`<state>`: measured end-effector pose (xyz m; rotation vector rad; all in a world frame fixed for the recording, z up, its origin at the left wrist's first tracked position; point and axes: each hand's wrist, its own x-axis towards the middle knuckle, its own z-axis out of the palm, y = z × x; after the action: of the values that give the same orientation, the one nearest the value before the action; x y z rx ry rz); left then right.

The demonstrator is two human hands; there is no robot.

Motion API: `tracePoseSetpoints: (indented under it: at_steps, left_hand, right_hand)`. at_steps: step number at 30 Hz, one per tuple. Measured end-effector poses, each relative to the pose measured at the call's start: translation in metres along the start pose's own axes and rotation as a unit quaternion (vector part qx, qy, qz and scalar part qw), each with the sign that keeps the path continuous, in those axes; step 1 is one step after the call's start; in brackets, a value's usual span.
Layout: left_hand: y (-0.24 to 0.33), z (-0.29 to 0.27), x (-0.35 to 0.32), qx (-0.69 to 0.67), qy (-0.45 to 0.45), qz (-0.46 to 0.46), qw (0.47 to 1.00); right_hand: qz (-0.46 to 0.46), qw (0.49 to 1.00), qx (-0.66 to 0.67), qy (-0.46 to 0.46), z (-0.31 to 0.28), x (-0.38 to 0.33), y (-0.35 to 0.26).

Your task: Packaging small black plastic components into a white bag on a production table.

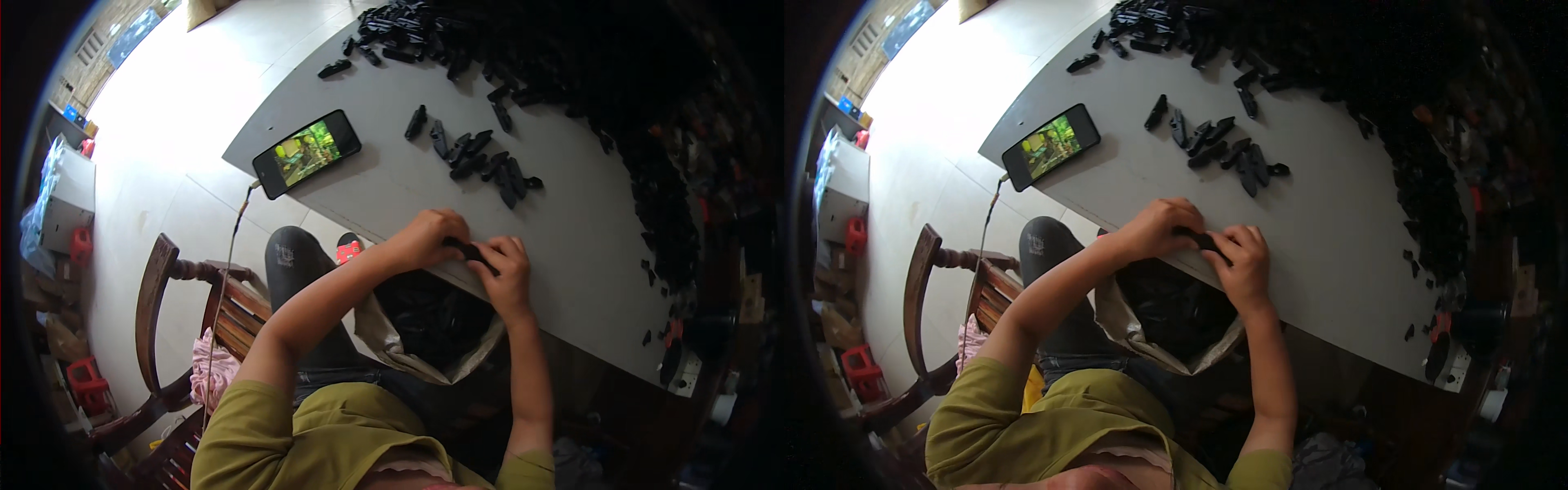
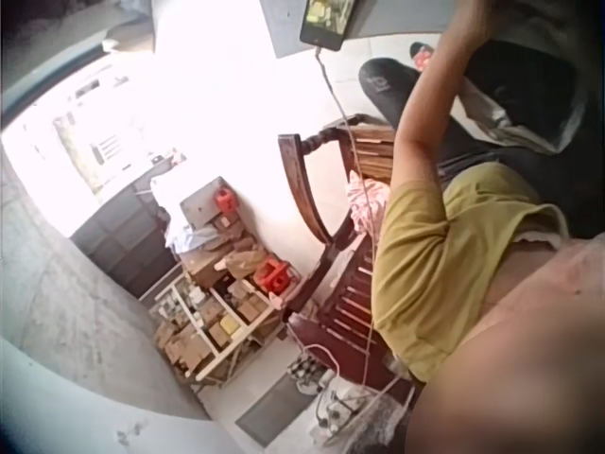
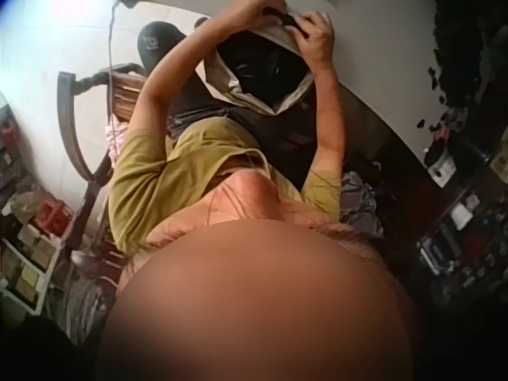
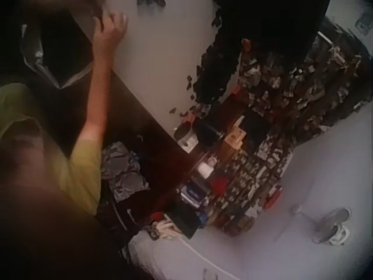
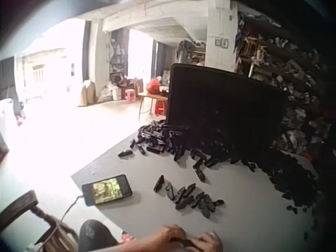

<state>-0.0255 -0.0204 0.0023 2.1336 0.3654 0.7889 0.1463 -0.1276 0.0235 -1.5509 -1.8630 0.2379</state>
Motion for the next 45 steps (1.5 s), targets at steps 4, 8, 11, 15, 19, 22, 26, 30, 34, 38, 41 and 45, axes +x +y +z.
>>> tracePoseSetpoints:
  at_steps: [4, 8, 11, 15, 19, 22, 26, 30, 34, 38, 41, 45]
  left_hand:
    - [0.017, -0.009, -0.010, 0.027, -0.017, -0.027, 0.999]
    - [0.016, -0.012, 0.012, 0.081, -0.103, 0.029, 0.991]
    - [0.007, 0.001, 0.053, 0.179, -0.019, 0.003, 0.984]
    - [-0.007, 0.012, 0.083, 0.348, 0.057, 0.066, 0.933]
    - [-0.005, 0.013, 0.075, 0.317, -0.071, 0.070, 0.943]
    - [0.012, 0.011, 0.059, 0.150, -0.030, -0.010, 0.988]
    - [0.017, 0.010, 0.042, -0.175, -0.004, -0.142, 0.974]
    - [0.004, 0.007, 0.024, -0.175, -0.027, -0.139, 0.974]
    - [0.002, 0.005, 0.018, 0.000, 0.023, -0.036, 0.999]
    - [0.002, -0.002, 0.017, -0.006, -0.005, -0.080, 0.997]
    - [-0.003, -0.003, 0.016, -0.026, -0.017, -0.064, 0.997]
    - [-0.002, -0.004, 0.015, -0.022, -0.027, -0.071, 0.997]
  right_hand:
    - [0.009, 0.992, 0.097, -0.080, -0.005, 0.009, 0.009]
    - [0.204, 0.968, 0.134, 0.064, -0.022, 0.028, 0.046]
    - [0.079, 0.983, -0.050, 0.155, -0.019, 0.051, 0.077]
    - [0.044, 0.982, -0.158, 0.097, -0.013, 0.061, 0.088]
    - [0.079, 0.980, -0.167, 0.072, -0.019, 0.039, 0.081]
    - [0.315, 0.919, 0.194, 0.136, -0.030, 0.025, 0.068]
    - [0.292, 0.880, 0.355, 0.117, -0.031, -0.002, 0.045]
    - [0.305, 0.888, 0.334, 0.080, -0.019, -0.012, 0.026]
    - [0.142, 0.983, 0.105, 0.052, -0.012, -0.004, 0.013]
    - [0.087, 0.995, 0.032, 0.038, -0.014, -0.006, 0.016]
    - [0.060, 0.997, 0.025, 0.037, -0.012, -0.009, 0.016]
    - [0.070, 0.997, 0.026, 0.022, -0.009, -0.004, 0.014]
